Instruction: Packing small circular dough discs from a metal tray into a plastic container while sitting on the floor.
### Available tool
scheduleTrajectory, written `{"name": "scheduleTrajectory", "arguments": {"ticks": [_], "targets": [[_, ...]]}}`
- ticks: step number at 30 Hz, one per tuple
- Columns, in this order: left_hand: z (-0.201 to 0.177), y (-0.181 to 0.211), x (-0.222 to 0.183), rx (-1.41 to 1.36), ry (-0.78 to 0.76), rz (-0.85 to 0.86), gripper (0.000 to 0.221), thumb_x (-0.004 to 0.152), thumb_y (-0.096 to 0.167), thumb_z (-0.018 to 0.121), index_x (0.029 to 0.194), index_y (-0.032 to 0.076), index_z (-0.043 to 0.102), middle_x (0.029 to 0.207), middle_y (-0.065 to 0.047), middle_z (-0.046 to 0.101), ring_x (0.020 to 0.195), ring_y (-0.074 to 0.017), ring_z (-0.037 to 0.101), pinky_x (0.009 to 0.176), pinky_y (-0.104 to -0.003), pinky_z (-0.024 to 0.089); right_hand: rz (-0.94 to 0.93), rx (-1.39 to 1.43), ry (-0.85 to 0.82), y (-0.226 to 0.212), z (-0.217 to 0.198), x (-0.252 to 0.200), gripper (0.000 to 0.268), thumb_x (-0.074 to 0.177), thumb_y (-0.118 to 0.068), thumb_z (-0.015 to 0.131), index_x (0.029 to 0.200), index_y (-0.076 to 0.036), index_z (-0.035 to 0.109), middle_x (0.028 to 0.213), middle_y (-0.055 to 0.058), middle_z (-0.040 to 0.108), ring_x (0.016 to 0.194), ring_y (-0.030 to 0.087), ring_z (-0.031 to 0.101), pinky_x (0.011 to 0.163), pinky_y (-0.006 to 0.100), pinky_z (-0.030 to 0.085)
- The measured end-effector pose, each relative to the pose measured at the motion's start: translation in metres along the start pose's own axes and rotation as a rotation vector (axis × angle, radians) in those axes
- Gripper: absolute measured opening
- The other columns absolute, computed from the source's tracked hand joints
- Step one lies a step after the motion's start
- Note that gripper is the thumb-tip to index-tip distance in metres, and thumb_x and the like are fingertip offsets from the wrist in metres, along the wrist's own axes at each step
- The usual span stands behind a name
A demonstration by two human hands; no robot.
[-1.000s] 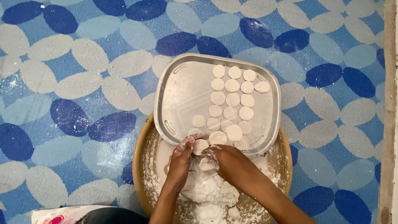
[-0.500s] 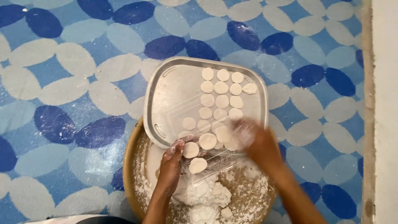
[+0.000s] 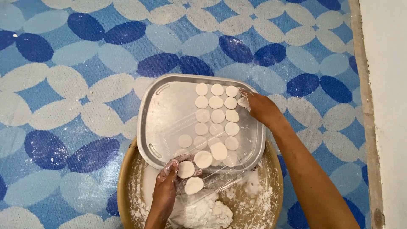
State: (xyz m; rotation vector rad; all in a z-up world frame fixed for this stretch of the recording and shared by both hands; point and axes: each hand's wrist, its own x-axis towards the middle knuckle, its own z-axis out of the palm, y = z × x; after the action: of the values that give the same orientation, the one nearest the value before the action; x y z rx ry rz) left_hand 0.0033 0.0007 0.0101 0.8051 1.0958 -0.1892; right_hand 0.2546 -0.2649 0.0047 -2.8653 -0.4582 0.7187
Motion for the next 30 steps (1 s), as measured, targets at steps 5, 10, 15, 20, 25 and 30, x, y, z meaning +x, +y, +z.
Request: {"name": "scheduleTrajectory", "arguments": {"ticks": [5, 10, 15, 20, 25, 30], "targets": [[0.004, 0.004, -0.006, 0.115, 0.05, -0.026, 0.066, 0.087, 0.032, 0.063, 0.146, 0.003, 0.056, 0.145, -0.015, 0.066, 0.134, -0.0252, 0.061, 0.112, -0.038, 0.047, 0.002, 0.102, -0.019, 0.0, -0.01, 0.002, 0.055, 0.09, -0.018, 0.066, 0.143, -0.015, 0.052, 0.142, 0.012, 0.057, 0.124, 0.034, 0.056, 0.092, 0.049, 0.052], [0.004, 0.005, -0.007, 0.043, -0.03, 0.031, 0.056, 0.092, 0.024, 0.058, 0.141, -0.003, 0.059, 0.139, -0.021, 0.069, 0.128, -0.0319, 0.064, 0.108, -0.044, 0.051, -0.039, 0.013, -0.105, 0.004, -0.009, 0.021, 0.036, 0.086, -0.018, 0.069, 0.12, -0.009, 0.058, 0.119, 0.013, 0.061, 0.1, 0.031, 0.061, 0.076, 0.044, 0.053], [-0.004, -0.006, 0.006, -0.045, -0.092, 0.056, 0.046, 0.095, 0.02, 0.059, 0.133, -0.006, 0.063, 0.13, -0.023, 0.071, 0.12, -0.0324, 0.065, 0.104, -0.045, 0.052, -0.027, -0.176, -0.197, 0.007, -0.004, 0.031, 0.089, 0.084, -0.017, 0.077, 0.158, -0.009, 0.029, 0.17, 0.015, 0.018, 0.157, 0.034, 0.021, 0.117, 0.052, 0.041], [0.003, 0.001, -0.002, -0.04, -0.07, 0.026, 0.05, 0.093, 0.022, 0.059, 0.135, -0.006, 0.062, 0.131, -0.022, 0.071, 0.118, -0.0319, 0.065, 0.102, -0.046, 0.053, -0.094, -0.124, -0.123, 0.013, -0.003, 0.025, 0.073, 0.083, -0.019, 0.076, 0.149, -0.014, 0.046, 0.154, 0.008, 0.046, 0.146, 0.032, 0.039, 0.109, 0.051, 0.046], [0.002, 0.0, -0.001, -0.01, -0.027, -0.001, 0.052, 0.092, 0.025, 0.061, 0.136, -0.004, 0.062, 0.13, -0.02, 0.071, 0.117, -0.0293, 0.066, 0.096, -0.045, 0.053, -0.151, -0.116, -0.055, 0.024, 0.005, 0.027, 0.084, 0.079, -0.024, 0.081, 0.152, -0.012, 0.042, 0.154, 0.01, 0.05, 0.143, 0.032, 0.043, 0.12, 0.045, 0.035], [0.008, 0.007, -0.008, -0.064, -0.006, -0.019, 0.054, 0.092, 0.02, 0.059, 0.14, -0.005, 0.057, 0.137, -0.022, 0.067, 0.124, -0.0336, 0.063, 0.105, -0.045, 0.051, -0.092, -0.134, -0.153, 0.018, -0.002, 0.027, 0.084, 0.079, -0.021, 0.081, 0.152, -0.017, 0.041, 0.155, 0.009, 0.042, 0.151, 0.035, 0.032, 0.109, 0.051, 0.048]]}}
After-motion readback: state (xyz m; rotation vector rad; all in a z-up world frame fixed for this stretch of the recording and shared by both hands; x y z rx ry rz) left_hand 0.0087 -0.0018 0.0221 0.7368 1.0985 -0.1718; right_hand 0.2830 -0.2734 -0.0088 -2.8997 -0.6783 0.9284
